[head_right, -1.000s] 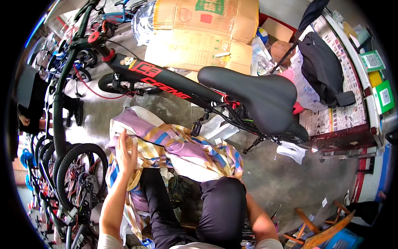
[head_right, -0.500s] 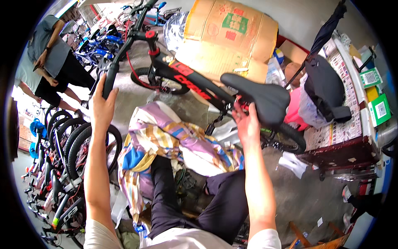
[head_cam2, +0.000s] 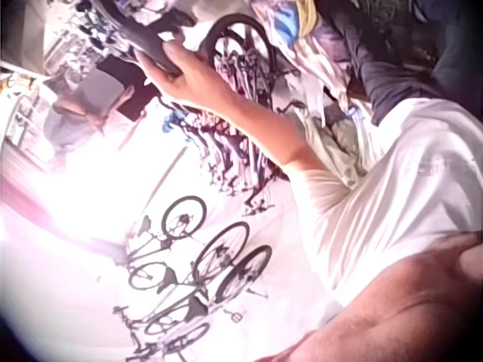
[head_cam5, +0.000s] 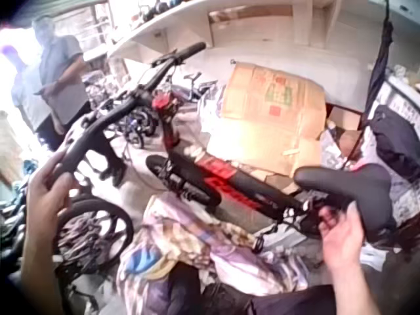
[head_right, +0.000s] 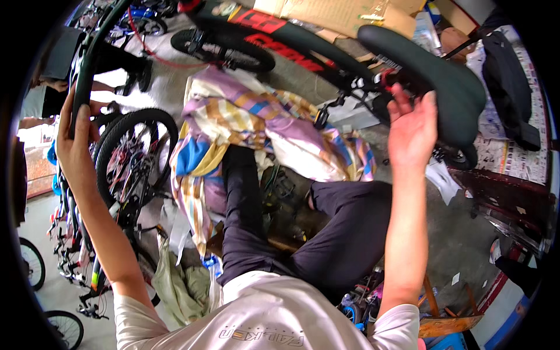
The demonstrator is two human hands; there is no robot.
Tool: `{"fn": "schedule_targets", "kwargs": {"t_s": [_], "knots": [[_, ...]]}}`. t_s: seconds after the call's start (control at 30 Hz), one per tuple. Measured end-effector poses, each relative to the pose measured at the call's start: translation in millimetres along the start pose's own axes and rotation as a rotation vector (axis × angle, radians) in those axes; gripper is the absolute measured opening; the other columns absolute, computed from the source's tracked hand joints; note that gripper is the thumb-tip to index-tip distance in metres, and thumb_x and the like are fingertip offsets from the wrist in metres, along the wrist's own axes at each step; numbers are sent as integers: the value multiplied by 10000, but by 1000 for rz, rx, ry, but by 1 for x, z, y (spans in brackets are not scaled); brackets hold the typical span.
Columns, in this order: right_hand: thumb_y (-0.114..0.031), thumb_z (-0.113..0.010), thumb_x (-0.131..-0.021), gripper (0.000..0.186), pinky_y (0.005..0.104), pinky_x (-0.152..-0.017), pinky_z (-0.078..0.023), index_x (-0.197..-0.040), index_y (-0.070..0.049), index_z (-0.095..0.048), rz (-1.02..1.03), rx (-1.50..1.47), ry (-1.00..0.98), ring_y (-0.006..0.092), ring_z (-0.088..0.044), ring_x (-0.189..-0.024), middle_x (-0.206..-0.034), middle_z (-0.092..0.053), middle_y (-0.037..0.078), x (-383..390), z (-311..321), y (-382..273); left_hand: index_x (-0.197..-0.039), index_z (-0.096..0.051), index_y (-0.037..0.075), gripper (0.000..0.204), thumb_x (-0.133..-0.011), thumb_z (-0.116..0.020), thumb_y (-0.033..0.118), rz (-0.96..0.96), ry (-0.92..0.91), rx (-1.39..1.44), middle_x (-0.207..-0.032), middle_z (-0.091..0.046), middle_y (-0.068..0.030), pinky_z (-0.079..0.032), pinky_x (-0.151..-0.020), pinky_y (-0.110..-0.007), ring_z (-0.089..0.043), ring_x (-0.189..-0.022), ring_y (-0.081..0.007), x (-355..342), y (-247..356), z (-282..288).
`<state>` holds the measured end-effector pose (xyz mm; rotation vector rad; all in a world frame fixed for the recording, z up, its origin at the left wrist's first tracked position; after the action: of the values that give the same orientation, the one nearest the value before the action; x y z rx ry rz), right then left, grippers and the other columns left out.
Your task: The person positions a bicycle, spreads a cloth underneath, and attaches a pedal to the crank arm using a wrench.
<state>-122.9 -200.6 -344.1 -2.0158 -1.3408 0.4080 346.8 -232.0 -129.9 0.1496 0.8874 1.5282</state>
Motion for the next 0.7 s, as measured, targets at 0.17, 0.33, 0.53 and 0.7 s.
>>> {"fn": "schedule_targets", "kwargs": {"t_s": [0.17,0.33,0.53,0.7], "knots": [[-312,-535,-1007,372,364,-894,-485,-1253,-33,-552,-23,145,82,267,-599,-1138,-1273,-584,112,23,-20,-3,-1309,-530,-66,507,-1061,-390,354,-227,236,193,-1037,-666,-146,-539,-733,-278,-677,-918,-187,29,-21,-22],[-205,-560,-981,318,264,-708,-458,-1235,-16,-593,-129,371,83,136,-628,-854,-1099,-648,72,69,-26,13,-911,-656,42,292,-1007,-491,263,-9,291,-72,-855,-623,-72,-490,-594,-280,-587,-695,-139,153,-104,-125],[-138,-669,-907,161,262,-647,-485,-1039,-49,-652,137,1368,-496,119,-607,-699,-831,-644,44,71,-49,35,-994,-698,21,228,-898,-654,222,1087,-706,115,-957,-724,-148,-554,-762,-383,-704,-860,-293,379,-211,-350],[-139,-692,-865,126,317,-570,-482,-939,-56,-632,126,1531,-568,194,-624,-657,-829,-638,67,68,-47,51,-997,-736,67,287,-876,-690,323,1300,-789,-238,-1020,-725,-150,-527,-868,-459,-676,-1007,-367,453,-230,-372]]}}
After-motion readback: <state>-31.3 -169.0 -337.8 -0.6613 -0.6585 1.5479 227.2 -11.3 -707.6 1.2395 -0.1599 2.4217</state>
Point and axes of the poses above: each hand's wrist, its own x-axis away from the middle knuckle, its own z-axis out of the back of the hand, y = z × x, the point moved 2 cm from there along -x, towards the middle knuckle
